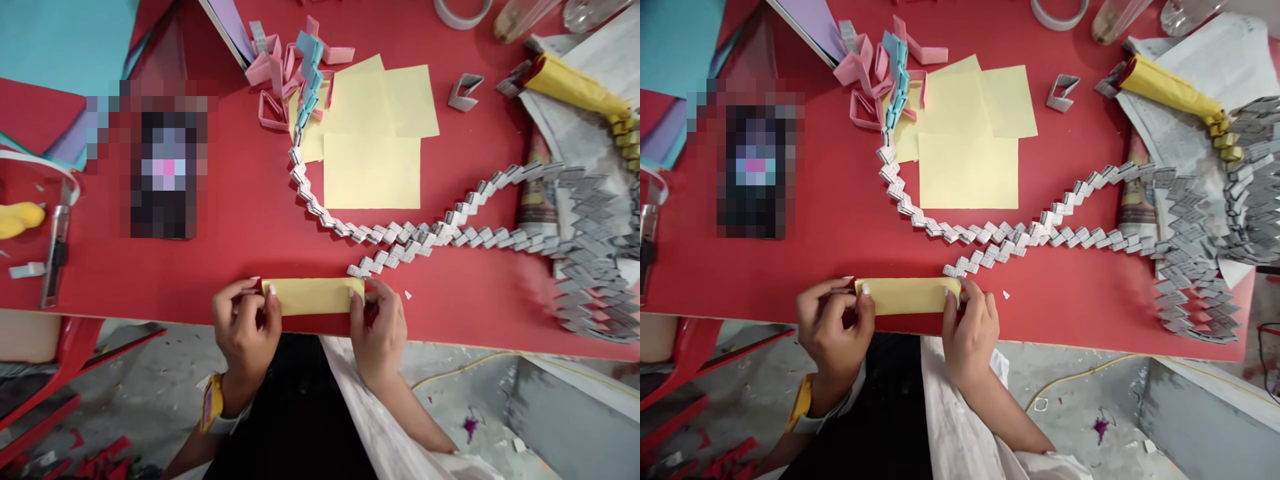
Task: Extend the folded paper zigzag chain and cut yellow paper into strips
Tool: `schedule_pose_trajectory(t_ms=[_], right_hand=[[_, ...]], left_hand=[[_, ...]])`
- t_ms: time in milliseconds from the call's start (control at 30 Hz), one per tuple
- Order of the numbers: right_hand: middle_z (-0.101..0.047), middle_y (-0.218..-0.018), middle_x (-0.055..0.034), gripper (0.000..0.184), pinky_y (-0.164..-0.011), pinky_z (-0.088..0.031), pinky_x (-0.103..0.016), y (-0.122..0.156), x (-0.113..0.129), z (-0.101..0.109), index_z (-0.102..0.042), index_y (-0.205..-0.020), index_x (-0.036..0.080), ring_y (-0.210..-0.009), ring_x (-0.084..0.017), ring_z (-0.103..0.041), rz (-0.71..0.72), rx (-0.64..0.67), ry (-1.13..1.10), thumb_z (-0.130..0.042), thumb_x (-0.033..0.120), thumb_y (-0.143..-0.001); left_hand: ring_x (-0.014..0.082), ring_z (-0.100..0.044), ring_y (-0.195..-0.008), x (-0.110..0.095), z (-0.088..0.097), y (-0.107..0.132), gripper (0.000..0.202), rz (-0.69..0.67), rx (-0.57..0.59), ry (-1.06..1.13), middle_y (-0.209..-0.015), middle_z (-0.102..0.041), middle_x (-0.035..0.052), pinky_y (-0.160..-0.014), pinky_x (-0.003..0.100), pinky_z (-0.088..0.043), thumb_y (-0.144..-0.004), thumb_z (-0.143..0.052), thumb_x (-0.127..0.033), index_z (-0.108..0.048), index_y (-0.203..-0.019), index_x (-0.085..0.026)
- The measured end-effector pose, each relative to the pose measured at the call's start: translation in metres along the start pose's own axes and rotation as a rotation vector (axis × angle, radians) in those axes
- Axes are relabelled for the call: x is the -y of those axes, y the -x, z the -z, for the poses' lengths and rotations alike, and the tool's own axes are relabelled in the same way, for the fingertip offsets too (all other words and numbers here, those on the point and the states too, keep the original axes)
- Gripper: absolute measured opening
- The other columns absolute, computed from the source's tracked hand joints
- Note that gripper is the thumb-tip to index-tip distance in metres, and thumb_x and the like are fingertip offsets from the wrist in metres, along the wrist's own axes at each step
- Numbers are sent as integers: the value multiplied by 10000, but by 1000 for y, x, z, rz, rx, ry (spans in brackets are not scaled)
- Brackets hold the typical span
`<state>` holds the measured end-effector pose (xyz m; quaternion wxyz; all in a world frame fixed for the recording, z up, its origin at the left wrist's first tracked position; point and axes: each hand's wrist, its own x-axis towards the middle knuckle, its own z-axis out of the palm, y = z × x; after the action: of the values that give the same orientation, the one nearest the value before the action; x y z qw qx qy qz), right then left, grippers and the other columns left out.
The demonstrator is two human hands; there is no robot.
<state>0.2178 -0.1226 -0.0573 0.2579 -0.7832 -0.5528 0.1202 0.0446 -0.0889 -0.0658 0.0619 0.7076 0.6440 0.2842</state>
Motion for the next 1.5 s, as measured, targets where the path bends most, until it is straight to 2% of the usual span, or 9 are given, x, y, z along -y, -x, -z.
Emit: schedule_pose_trajectory(t_ms=[200,333,467,533,767,1100,1233,1333,1500], right_hand=[[-574,-779,-62,289,-680,-441,-337,3,-1,-3,-510,-1204,180,-715,-204,-489,78,-5,99,-491,154,-917],[-565,-1119,-197,375,-866,-441,-453,9,3,-4,-524,-1283,167,-1059,-295,-502,164,-82,225,-502,145,-910],[-523,-1395,-92,416,-1116,-260,-523,11,9,-7,-497,-1354,278,-1372,-261,-334,735,209,151,-502,275,-938],[-496,-1447,-53,465,-1168,-210,-500,11,7,-7,-452,-1397,255,-1415,-208,-306,913,365,104,-457,400,-955],[-547,-1394,-90,655,-1209,-158,-485,14,-28,19,-361,-1454,139,-1358,-206,-438,767,365,168,-460,515,-928],[-627,-1302,-51,448,-1221,-60,-508,14,-35,34,-448,-1400,187,-1256,-182,-555,749,283,136,-482,305,-969],[-668,-1243,-45,405,-1222,-144,-503,18,-37,37,-533,-1327,168,-1202,-190,-598,782,230,96,-565,231,-928],[-725,-1135,-31,356,-1146,-347,-488,18,-42,37,-601,-1245,206,-1099,-185,-659,821,143,33,-620,183,-890],[-755,-1007,-29,250,-896,-516,-405,12,-47,30,-644,-1125,231,-893,-173,-689,834,101,17,-627,169,-882]], left_hand=[[222,-577,-931,3,0,0,224,4,43,-27,-1019,-582,134,-816,375,-477,-787,-662,-169,-486,-649,-181],[296,-528,-1075,5,1,-1,190,3,23,-71,-1078,-566,171,-927,479,-418,-764,-690,-221,-517,-829,-177],[296,-512,-1111,5,0,0,249,-41,25,-86,-1132,-554,191,-922,457,-405,-809,-646,-228,-520,-1010,-152],[288,-516,-1108,6,-1,0,209,-51,19,-98,-1136,-557,182,-910,436,-402,-833,-618,-216,-526,-1011,-156],[296,-535,-1081,13,2,1,219,-42,23,-97,-1133,-593,175,-878,405,-379,-846,-632,-279,-558,-1012,-156],[283,-576,-1012,18,10,5,271,-130,41,-220,-1140,-631,155,-817,377,-366,-872,-619,-292,-628,-1115,-173],[205,-635,-919,28,20,15,333,-442,-110,-133,-995,-716,83,-858,333,-403,-820,-680,-165,-653,-1145,-230],[148,-660,-965,21,26,18,336,-762,101,-22,-1064,-729,22,-879,277,-416,-847,-658,-179,-655,-1165,-286],[149,-680,-943,8,25,9,322,-813,325,39,-1083,-726,37,-887,292,-453,-863,-631,-142,-648,-1170,-237]])
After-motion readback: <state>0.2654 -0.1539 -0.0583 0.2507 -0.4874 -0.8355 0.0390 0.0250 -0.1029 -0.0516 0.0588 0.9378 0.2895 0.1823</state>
